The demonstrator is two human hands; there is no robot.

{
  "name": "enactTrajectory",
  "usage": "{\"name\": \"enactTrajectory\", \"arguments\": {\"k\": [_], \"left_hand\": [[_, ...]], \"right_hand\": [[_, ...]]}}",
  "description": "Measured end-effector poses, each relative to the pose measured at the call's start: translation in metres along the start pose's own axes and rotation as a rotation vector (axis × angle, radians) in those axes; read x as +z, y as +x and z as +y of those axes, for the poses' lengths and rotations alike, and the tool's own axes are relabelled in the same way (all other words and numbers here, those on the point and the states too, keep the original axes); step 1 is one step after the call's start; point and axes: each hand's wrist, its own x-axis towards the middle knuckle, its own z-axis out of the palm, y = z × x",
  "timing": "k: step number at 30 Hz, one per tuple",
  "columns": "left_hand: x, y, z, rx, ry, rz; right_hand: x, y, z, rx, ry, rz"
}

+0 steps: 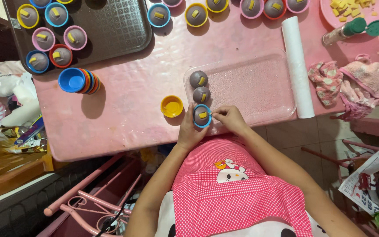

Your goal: The person repeatedly picks up small gray balls with yellow inserts from a tray and places them into colorful plastic rings. They then transfer the assembled items onto a tray, arranging them in rows. The person continues this process with multiple items throughout the clip.

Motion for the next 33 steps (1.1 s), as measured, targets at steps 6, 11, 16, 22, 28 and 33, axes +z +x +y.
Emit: {"name": "enactTrajectory", "arguments": {"k": [6,11,16,22,28,33], "left_hand": [[0.006,0.000,-0.008,-0.034,0.062,-0.048],[0.006,0.000,-0.001,-0.077,0.124,-0.055],[-0.002,0.013,0.023,-0.097,0.204,-0.108],[0.000,0.024,0.029,-0.214,0.278,-0.161],[0.003,0.030,0.016,-0.311,0.337,-0.227],[0.002,0.032,0.023,-0.323,0.347,-0.251]], "right_hand": [[-0.003,0.002,0.019,0.086,0.173,0.010],[-0.012,0.003,0.010,0.091,0.189,0.019],[-0.012,0.008,0.019,0.088,0.183,-0.005],[-0.011,0.011,0.024,0.142,0.171,0.040],[-0.015,0.014,0.029,0.127,0.184,0.045],[-0.007,0.024,0.046,0.131,0.179,0.047]]}}
